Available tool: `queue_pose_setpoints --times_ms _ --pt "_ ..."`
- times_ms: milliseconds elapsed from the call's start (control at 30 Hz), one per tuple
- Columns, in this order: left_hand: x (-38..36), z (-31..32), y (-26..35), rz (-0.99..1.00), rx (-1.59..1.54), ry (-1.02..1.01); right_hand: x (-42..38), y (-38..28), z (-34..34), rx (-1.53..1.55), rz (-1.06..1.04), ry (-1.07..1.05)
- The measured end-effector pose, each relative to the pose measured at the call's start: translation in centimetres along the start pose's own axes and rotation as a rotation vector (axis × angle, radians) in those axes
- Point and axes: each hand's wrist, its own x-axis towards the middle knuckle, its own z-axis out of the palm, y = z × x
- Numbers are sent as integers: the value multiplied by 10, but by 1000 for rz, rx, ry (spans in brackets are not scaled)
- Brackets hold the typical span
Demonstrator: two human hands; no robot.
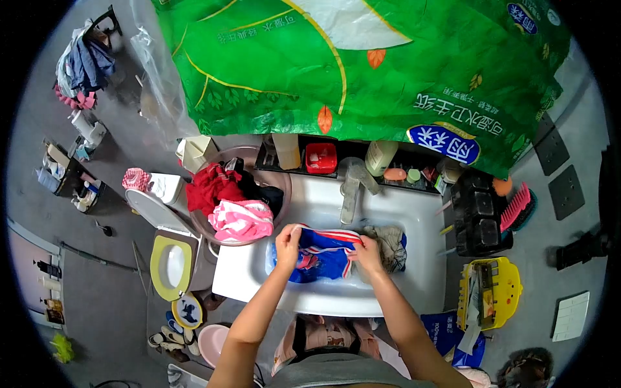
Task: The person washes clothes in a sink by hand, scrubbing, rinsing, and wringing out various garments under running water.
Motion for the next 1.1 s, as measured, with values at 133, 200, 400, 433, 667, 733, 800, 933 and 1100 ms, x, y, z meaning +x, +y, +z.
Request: queue_pose_setpoints --times_ms 133,200,400,433,667,733,800,933,1100 --pt "-25 17 23 448 478 -327 -24 -50 24 448 -105 -177" --pt "-36 24 -6 182 487 -390 -29 -52 34 419 -111 -326" --pt "-8 31 14 -568 -519 -120 -17 23 16 -3 -312 -52" --pt "-7 34 40 -598 -603 -119 -17 39 17 -93 -325 -67" --pt "-3 31 69 -789 -1229 -225 34 68 97 146 -515 17" --pt "-7 27 60 -770 -1278 -154 43 79 92 -56 -733 112" --pt "-10 17 28 -793 -1327 -73 78 140 76 -156 -523 172" --pt "-19 -4 -49 -944 -1086 206 68 98 35 -698 -29 281" --pt "-42 7 -99 -1406 -758 187 74 60 38 -855 0 307"
